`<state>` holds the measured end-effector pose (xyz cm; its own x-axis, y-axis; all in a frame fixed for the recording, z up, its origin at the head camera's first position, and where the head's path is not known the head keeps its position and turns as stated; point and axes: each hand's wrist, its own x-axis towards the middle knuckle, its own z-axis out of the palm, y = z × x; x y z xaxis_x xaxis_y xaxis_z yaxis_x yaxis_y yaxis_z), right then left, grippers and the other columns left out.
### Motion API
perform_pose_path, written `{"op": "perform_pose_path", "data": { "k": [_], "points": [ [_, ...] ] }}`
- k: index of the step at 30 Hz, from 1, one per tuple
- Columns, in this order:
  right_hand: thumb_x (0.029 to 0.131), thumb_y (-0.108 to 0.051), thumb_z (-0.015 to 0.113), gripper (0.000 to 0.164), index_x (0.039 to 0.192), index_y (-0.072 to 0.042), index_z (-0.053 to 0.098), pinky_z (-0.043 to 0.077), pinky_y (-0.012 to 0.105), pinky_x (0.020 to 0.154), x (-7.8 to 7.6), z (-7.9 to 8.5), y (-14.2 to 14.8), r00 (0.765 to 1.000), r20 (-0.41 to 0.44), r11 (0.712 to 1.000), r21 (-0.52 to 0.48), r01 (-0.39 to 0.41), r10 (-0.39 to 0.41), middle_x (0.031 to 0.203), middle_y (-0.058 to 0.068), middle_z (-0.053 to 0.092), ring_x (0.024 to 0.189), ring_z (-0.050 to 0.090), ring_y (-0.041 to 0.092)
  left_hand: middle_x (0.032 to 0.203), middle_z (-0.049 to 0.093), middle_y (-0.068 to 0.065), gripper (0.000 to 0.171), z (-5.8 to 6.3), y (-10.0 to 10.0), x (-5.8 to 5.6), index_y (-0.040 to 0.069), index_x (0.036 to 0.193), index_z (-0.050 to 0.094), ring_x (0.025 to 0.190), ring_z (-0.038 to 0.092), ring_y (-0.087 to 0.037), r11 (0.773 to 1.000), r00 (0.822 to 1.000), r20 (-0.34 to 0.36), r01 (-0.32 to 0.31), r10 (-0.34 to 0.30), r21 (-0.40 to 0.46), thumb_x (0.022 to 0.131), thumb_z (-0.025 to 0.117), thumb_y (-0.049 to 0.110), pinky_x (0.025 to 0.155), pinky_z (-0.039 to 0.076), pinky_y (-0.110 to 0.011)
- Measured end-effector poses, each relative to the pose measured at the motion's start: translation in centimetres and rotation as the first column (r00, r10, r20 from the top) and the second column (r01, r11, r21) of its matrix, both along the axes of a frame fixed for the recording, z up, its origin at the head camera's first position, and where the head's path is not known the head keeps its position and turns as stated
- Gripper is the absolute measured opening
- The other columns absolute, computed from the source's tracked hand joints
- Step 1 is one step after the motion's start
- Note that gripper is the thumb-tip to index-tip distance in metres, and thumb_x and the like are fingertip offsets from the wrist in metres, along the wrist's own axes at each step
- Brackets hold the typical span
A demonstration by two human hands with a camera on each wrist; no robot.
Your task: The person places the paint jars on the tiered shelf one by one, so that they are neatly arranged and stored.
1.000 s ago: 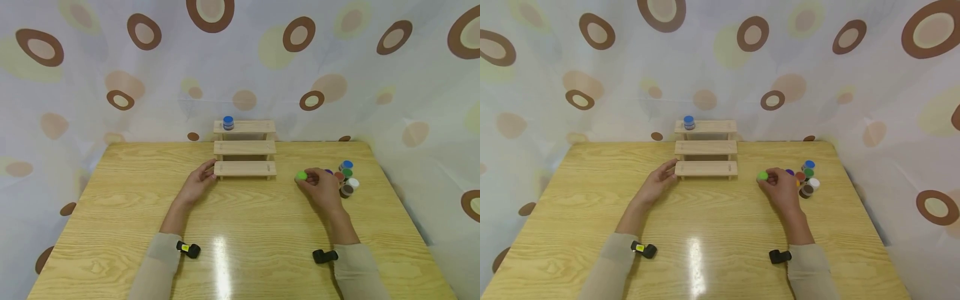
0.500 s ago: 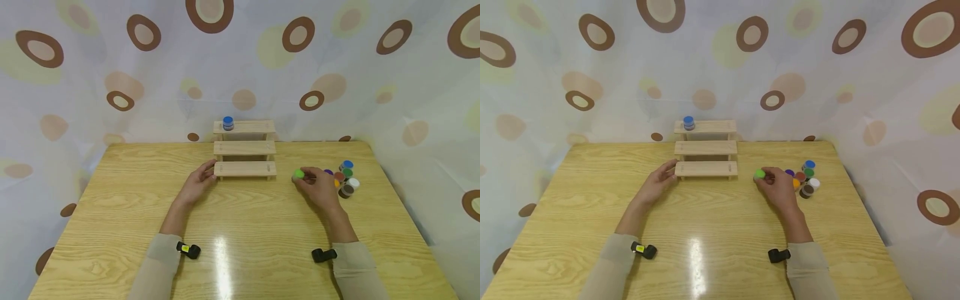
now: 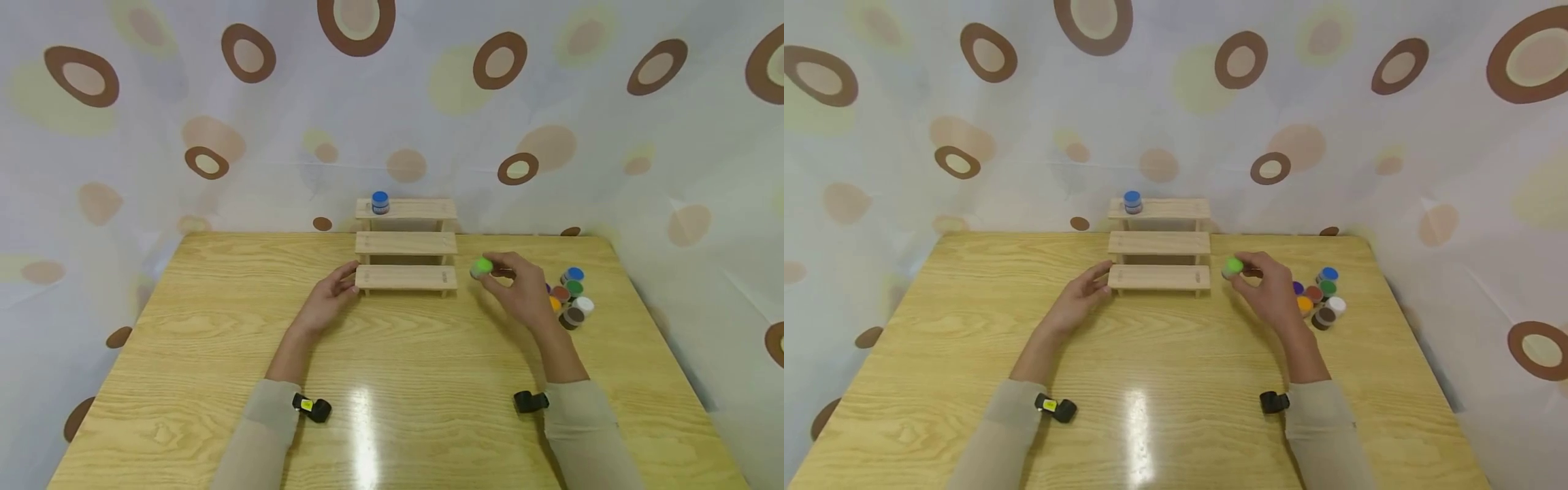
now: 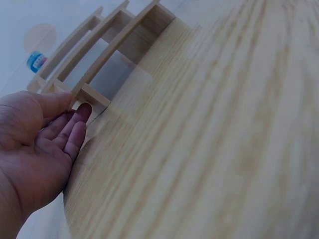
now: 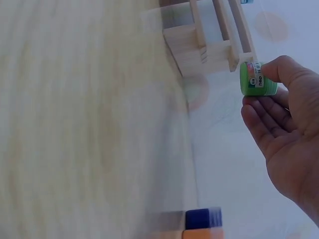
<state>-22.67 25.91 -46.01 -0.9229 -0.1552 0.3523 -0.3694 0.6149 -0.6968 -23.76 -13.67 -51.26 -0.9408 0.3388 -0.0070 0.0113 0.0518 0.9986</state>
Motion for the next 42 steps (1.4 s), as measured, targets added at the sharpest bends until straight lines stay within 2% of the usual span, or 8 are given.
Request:
{"op": "perform_pose_path", "data": {
  "k": [4,7,15,19,23,36,42],
  "points": [
    [0.098,-0.009,0.076,0.042,0.138,-0.001,0.066,0.056,0.057,0.100,-1.2,1.1,-0.9,0.999,-0.032,0.999,-0.017,-0.039,0.039,0.126,0.016,0.068,0.113,0.068,0.036,0.163,0.046,-0.013,0.060,0.0,-0.1,-0.1,0.012,0.166,0.034,0.148,0.047,-0.031,1.000,1.000,0.009,-0.001,0.001,-0.010,0.110,0.056,0.008,0.119,0.042,-0.046],
    [0.100,-0.008,0.075,0.042,0.140,-0.001,0.065,0.056,0.056,0.100,-2.6,1.9,-2.1,0.994,-0.055,0.995,-0.027,-0.097,0.095,0.126,0.016,0.067,0.113,0.068,0.034,0.161,0.047,-0.015,0.060,0.1,-0.4,-0.1,0.012,0.166,0.034,0.148,0.047,-0.032,1.000,1.000,0.017,-0.019,0.020,-0.014,0.110,0.056,0.007,0.120,0.041,-0.048],
    [0.100,-0.007,0.072,0.040,0.139,0.001,0.065,0.056,0.048,0.100,-6.0,4.2,-5.1,0.977,-0.082,0.979,-0.043,-0.201,0.197,0.123,0.014,0.067,0.112,0.068,0.031,0.163,0.045,-0.017,0.060,0.0,-0.4,-0.1,0.010,0.166,0.033,0.147,0.047,-0.034,1.000,1.000,0.008,-0.014,0.014,0.003,0.110,0.054,0.005,0.120,0.040,-0.050],
    [0.100,-0.005,0.072,0.040,0.138,0.005,0.064,0.055,0.051,0.101,-7.7,4.5,-6.2,0.965,-0.084,0.965,-0.063,-0.255,0.250,0.122,0.016,0.067,0.113,0.067,0.033,0.161,0.047,-0.018,0.060,-0.1,-0.1,0.1,0.010,0.166,0.034,0.146,0.049,-0.034,1.000,1.000,0.008,-0.029,0.029,0.003,0.110,0.055,0.005,0.120,0.040,-0.050],
    [0.101,-0.005,0.071,0.040,0.139,0.005,0.064,0.056,0.052,0.101,-8.7,4.8,-7.2,0.954,-0.078,0.954,-0.055,-0.294,0.290,0.122,0.016,0.067,0.113,0.068,0.033,0.161,0.048,-0.017,0.060,-0.2,0.2,0.2,0.010,0.166,0.034,0.146,0.050,-0.033,0.999,0.999,0.013,-0.033,0.033,-0.003,0.110,0.055,0.006,0.120,0.041,-0.049],
    [0.104,-0.006,0.064,0.043,0.145,0.006,0.058,0.053,0.047,0.107,-11.5,7.0,-9.4,0.953,0.010,0.953,-0.028,-0.303,0.303,0.132,0.019,0.062,0.119,0.064,0.035,0.160,0.048,-0.020,0.059,0.3,1.2,0.1,0.009,0.165,0.036,0.144,0.051,-0.034,1.000,1.000,-0.010,-0.015,0.015,-0.001,0.109,0.054,0.002,0.118,0.044,-0.047],
    [0.105,-0.008,0.064,0.043,0.146,0.005,0.057,0.053,0.047,0.108,-12.5,6.5,-9.6,0.953,0.094,0.958,-0.035,-0.286,0.288,0.137,0.020,0.061,0.123,0.064,0.035,0.161,0.047,-0.020,0.060,0.0,1.6,0.1,0.009,0.165,0.035,0.145,0.051,-0.034,1.000,1.000,0.004,-0.015,0.015,0.005,0.109,0.054,0.002,0.117,0.045,-0.046]
  ]
}}
